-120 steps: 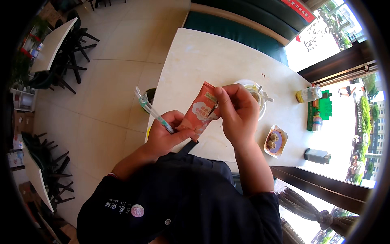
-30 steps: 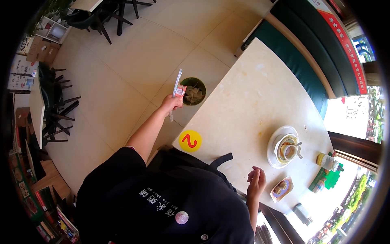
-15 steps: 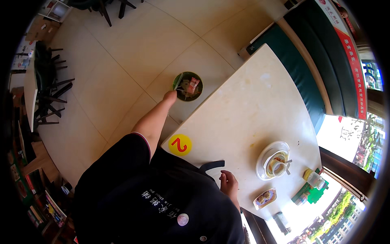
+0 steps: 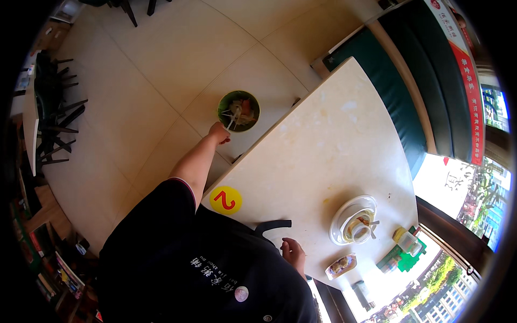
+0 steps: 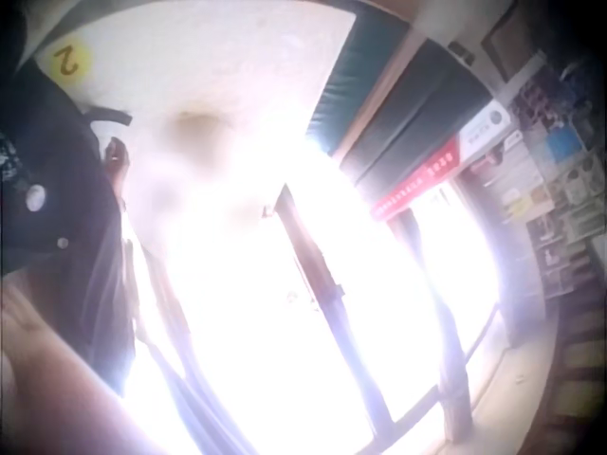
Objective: The person clears trash, cups, utensils, and bowls from a dining table, carries the stacked dishes into the kitchen, empties food waste into a trash bin and places the dishes in a sink, then picks up clean spoons and sets them on a counter.
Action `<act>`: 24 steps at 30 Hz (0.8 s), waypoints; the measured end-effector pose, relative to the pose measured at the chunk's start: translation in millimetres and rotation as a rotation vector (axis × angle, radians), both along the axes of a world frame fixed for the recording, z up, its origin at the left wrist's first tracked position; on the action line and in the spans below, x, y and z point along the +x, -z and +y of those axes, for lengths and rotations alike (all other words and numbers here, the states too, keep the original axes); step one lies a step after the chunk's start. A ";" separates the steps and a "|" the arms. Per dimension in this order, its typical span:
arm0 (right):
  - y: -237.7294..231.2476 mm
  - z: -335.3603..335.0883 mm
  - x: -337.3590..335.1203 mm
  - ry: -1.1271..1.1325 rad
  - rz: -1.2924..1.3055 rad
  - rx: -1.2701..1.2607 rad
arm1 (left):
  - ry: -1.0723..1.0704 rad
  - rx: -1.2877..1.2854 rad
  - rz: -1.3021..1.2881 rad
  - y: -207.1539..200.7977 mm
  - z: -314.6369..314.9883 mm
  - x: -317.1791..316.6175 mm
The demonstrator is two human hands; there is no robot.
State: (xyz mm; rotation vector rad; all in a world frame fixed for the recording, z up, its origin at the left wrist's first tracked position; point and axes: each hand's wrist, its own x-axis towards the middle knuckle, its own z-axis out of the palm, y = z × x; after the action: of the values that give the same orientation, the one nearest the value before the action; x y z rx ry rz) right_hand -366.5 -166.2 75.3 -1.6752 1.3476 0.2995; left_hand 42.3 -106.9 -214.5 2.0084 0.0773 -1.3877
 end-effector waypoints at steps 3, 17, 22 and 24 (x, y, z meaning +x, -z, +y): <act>-2.0 1.1 3.4 -0.014 0.037 0.010 | -0.162 0.048 0.075 -1.3 -10.1 4.2; -7.1 -9.3 31.8 0.007 -0.009 -0.018 | 0.096 -0.121 0.007 26.6 24.2 -8.6; -7.6 -5.7 25.5 0.056 -0.137 -0.060 | -0.319 -0.245 -0.150 -36.4 63.5 11.0; -2.5 -3.0 14.9 0.124 -0.166 -0.102 | -0.258 -0.336 -0.274 -66.6 52.2 19.8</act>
State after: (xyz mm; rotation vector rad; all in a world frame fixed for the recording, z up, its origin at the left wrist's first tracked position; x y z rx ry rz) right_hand -351.6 -169.2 77.8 -1.6523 1.3539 0.0198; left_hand 62.0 -54.7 -148.0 1.8117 -0.0183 -0.8901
